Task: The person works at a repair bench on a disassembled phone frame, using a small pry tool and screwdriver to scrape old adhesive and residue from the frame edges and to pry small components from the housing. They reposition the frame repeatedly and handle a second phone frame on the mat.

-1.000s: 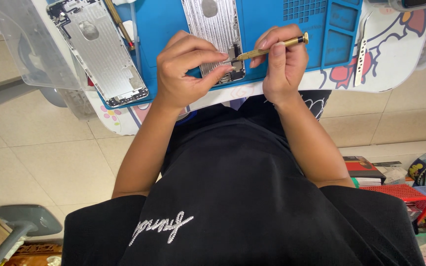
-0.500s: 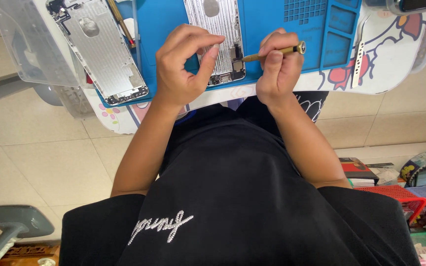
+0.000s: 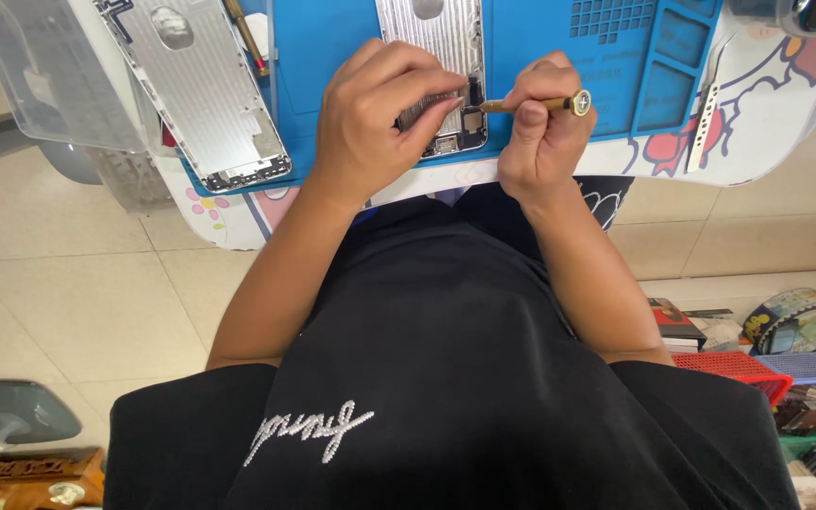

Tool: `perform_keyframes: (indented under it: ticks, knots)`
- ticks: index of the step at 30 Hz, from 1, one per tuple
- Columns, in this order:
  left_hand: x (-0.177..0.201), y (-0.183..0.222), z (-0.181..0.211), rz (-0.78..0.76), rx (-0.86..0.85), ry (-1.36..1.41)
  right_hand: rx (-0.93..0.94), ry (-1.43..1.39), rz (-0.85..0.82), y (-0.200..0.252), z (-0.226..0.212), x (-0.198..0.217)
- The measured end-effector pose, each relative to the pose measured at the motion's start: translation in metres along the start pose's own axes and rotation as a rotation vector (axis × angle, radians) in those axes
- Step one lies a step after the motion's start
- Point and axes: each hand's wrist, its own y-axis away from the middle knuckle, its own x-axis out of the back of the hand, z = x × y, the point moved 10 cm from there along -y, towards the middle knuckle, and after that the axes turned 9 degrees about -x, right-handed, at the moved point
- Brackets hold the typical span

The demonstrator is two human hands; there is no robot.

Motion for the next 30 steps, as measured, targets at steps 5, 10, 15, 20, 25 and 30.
perform_keyframes:
  ticks: [5,10,15,20,25,30]
  knots:
    - [-0.001,0.003,-0.002,-0.001,0.002,0.002,-0.017,-0.017,-0.009,0.002,0.003,-0.001]
    - [-0.001,0.001,0.000,0.005,-0.013,0.004,0.019,0.001,-0.002,0.000,0.000,-0.001]
    - [-0.003,0.005,-0.003,0.013,-0.008,0.007,0.041,0.035,-0.013,0.002,-0.006,-0.002]
    - [0.002,0.002,0.001,0.042,-0.036,0.007,0.097,0.078,-0.029,-0.003,-0.021,-0.004]
    - [0.004,0.005,-0.001,0.045,-0.023,0.012,0.113,0.218,-0.169,-0.010,-0.043,-0.013]
    - [0.006,0.008,-0.001,0.073,-0.035,0.013,0.136,0.430,-0.441,-0.039,-0.097,-0.024]
